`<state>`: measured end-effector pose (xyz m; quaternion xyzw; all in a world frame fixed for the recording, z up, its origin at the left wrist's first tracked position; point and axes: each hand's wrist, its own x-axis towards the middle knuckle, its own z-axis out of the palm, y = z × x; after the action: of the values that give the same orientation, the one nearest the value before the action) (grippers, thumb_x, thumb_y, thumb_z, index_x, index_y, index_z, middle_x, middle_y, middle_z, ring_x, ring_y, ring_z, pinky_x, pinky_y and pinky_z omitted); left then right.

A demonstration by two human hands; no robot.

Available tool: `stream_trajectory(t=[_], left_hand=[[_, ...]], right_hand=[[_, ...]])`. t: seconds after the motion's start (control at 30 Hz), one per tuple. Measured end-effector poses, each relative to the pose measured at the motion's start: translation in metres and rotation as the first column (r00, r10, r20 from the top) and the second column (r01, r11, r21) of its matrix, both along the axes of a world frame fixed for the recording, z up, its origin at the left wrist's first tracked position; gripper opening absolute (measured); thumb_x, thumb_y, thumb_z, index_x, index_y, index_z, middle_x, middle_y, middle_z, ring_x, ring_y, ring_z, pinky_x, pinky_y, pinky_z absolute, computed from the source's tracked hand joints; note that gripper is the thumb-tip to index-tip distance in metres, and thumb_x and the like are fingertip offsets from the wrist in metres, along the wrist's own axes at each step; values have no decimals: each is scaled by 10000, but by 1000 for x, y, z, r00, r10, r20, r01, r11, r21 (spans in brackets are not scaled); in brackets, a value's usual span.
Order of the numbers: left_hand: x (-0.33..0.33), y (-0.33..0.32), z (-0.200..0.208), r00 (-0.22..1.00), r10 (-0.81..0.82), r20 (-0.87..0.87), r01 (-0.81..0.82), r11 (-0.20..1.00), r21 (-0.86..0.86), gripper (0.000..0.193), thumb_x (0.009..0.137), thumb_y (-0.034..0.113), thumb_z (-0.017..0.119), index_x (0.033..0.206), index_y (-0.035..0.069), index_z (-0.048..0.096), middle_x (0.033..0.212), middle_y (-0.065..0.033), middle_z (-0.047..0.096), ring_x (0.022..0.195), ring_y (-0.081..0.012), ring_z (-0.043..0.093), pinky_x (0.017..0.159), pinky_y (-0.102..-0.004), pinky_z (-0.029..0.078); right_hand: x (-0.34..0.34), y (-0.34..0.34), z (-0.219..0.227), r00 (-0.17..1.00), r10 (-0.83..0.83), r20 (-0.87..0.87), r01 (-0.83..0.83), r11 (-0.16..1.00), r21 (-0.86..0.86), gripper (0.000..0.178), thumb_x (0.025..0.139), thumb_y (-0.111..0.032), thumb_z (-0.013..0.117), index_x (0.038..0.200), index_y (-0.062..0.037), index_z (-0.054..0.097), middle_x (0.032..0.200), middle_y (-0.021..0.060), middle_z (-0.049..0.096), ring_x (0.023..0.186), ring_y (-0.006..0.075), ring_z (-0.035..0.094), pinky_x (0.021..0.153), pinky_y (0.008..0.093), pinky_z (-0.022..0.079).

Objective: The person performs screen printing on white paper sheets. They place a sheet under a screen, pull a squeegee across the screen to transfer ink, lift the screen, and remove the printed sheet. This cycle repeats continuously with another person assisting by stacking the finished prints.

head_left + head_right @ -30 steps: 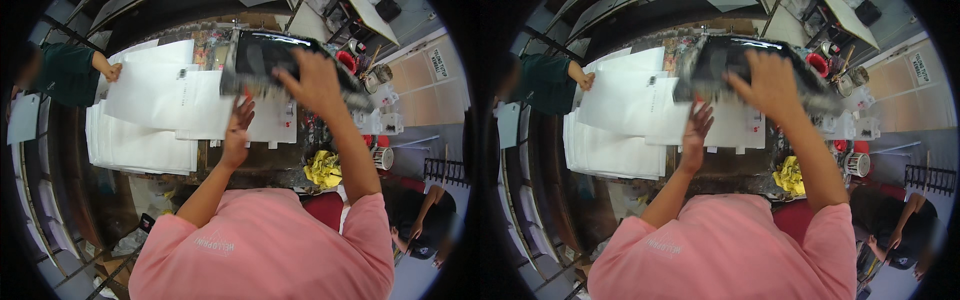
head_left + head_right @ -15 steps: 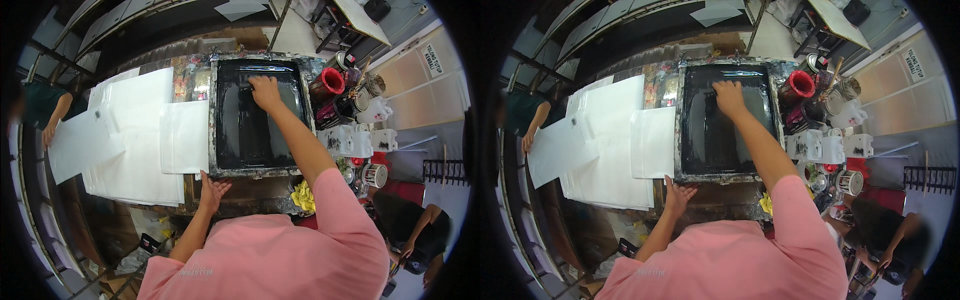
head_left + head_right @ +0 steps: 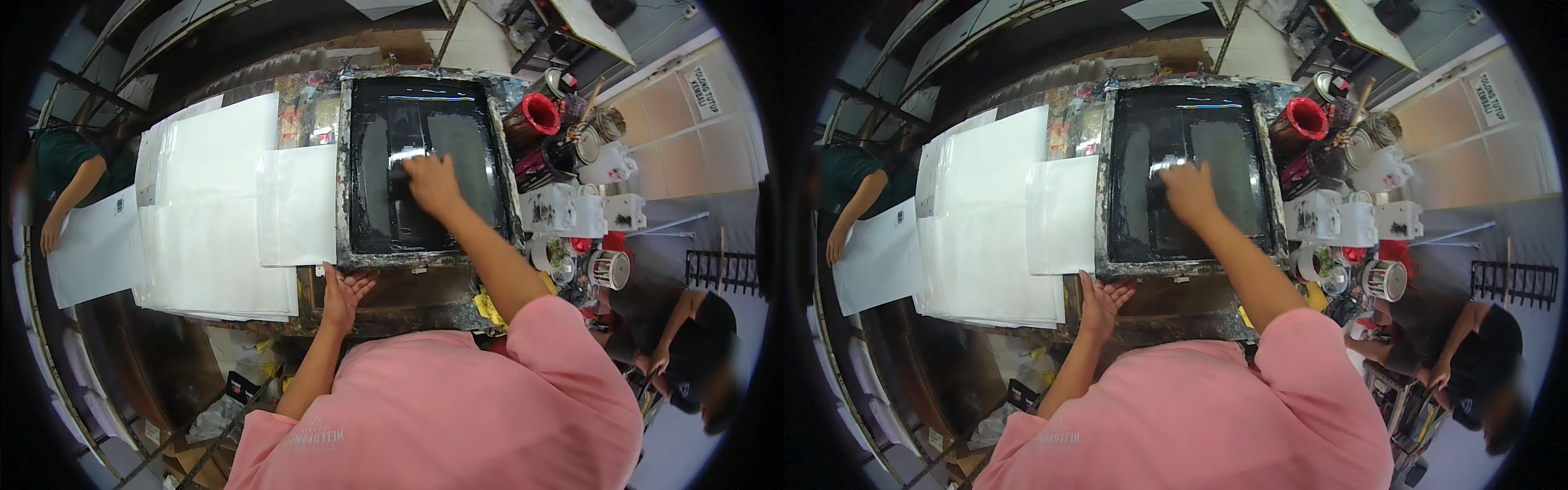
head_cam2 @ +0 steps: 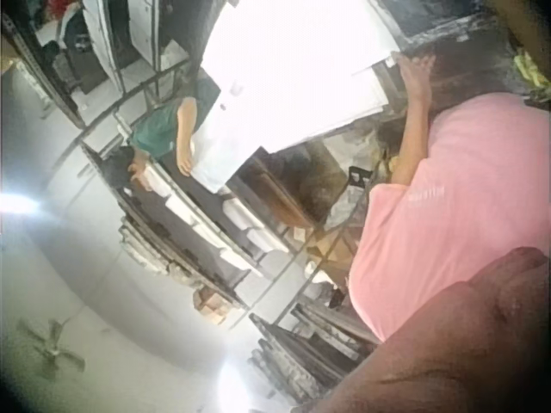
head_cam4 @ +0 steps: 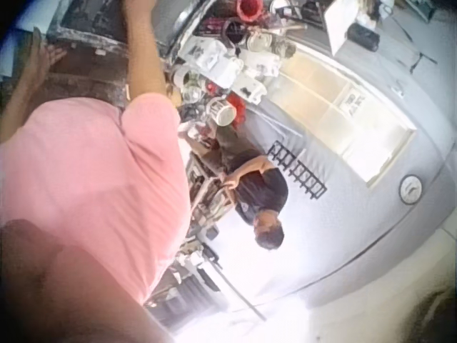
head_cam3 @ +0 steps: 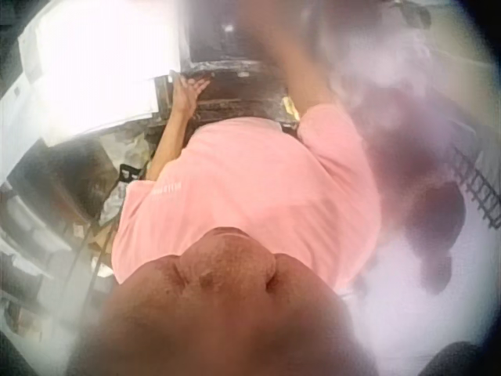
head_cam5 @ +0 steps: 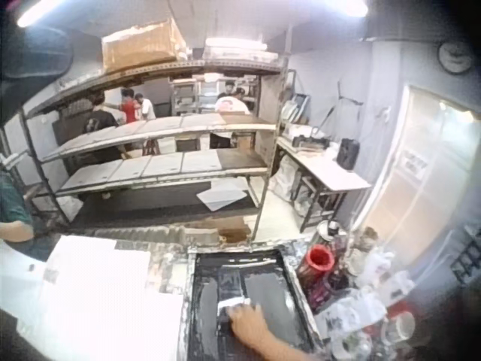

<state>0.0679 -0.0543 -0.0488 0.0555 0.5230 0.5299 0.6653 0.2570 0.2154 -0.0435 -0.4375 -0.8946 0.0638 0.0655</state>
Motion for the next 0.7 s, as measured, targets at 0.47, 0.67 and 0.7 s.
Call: stream_trajectory(t=[0.47,0.67,0.7], left_hand=[[-10,14,-45,970,75,232,-37,986,-165,1434,887,956,487,1667,-90,-108,1590,-346,395,1434,-426,533,1222,-495,454],[-7,10,-45,978,110,180,-61,965,-255,1494,883,958,491,1623,-103,-256,1605,-360,350,1426,-431,528,1222,-506,455],[-7,9,-41,976,115,183,-63,962,-266,1461,893,951,484,1636,-96,-213,1581,-345,378,1416,-428,536,1214,-506,467]], right_hand=[[29,-152,-8,999,-33,6,33,999,-27,422,863,-142,738,1281,-155,682,1177,44,687,1129,260,643,983,522,420],[5,-81,-43,994,-85,-72,91,992,82,364,883,-101,704,1243,-146,681,1199,37,676,1150,260,627,1013,524,421],[-4,-54,-45,993,-97,-66,103,989,109,362,887,-99,700,1246,-149,683,1196,36,681,1140,262,632,1006,524,423]])
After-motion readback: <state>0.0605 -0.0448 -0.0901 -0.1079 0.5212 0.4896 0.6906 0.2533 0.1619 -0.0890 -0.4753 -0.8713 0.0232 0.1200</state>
